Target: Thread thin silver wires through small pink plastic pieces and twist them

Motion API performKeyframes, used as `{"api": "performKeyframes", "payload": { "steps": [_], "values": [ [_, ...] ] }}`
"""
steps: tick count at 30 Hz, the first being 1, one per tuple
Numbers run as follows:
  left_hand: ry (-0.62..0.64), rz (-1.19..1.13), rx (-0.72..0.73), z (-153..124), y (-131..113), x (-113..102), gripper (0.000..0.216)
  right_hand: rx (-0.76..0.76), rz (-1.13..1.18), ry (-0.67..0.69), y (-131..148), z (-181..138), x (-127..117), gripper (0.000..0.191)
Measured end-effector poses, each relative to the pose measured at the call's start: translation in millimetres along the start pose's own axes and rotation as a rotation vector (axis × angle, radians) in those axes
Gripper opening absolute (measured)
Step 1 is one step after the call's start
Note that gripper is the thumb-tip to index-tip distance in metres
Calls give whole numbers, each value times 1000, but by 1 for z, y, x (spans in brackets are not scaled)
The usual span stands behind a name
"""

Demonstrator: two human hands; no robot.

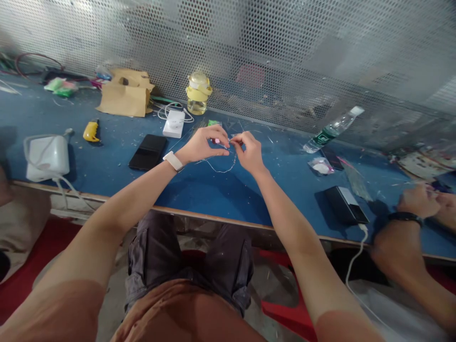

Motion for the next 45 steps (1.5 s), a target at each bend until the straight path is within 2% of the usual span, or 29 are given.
{"api": "performKeyframes", "payload": {
  "steps": [6,12,16,20,24,30,33,35,40,45],
  "values": [
    [13,212,142,-3,-6,2,12,47,21,-14,0,2,2,14],
    [54,302,46,2,-3,-1,11,98,48,-25,-2,4,0,26],
    [23,178,-9,3,-6,-6,16,123,40,-14,-3,5,-3,42],
    [-47,-22,-109,3,-4,-12,34,101,27,5,-3,5,-6,52],
    [-75,-160,-253,5,6,-14,41,41,13,60,1,6,-7,48],
    [-125,-297,-323,6,16,-12,36,-80,-12,153,13,8,-1,38],
    [-152,-364,-402,5,26,-11,33,-65,-7,170,17,8,4,39],
    [-159,-405,-465,4,34,-10,30,-23,-9,111,18,9,4,41],
    [-154,-411,-538,0,44,-5,27,46,-11,-137,17,9,-6,38],
    [13,-304,-453,-1,30,4,29,120,-28,-211,7,6,-11,42]
  ]
}}
Point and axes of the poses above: each hand's wrist, its own z-axis towards the middle knuckle, its own x-axis out of the palm, y = z × x, the point moved 5 cm from there along z, towards the middle knuckle, and after that the axes turned 13 degrees about -x, right-handed, at the moved point
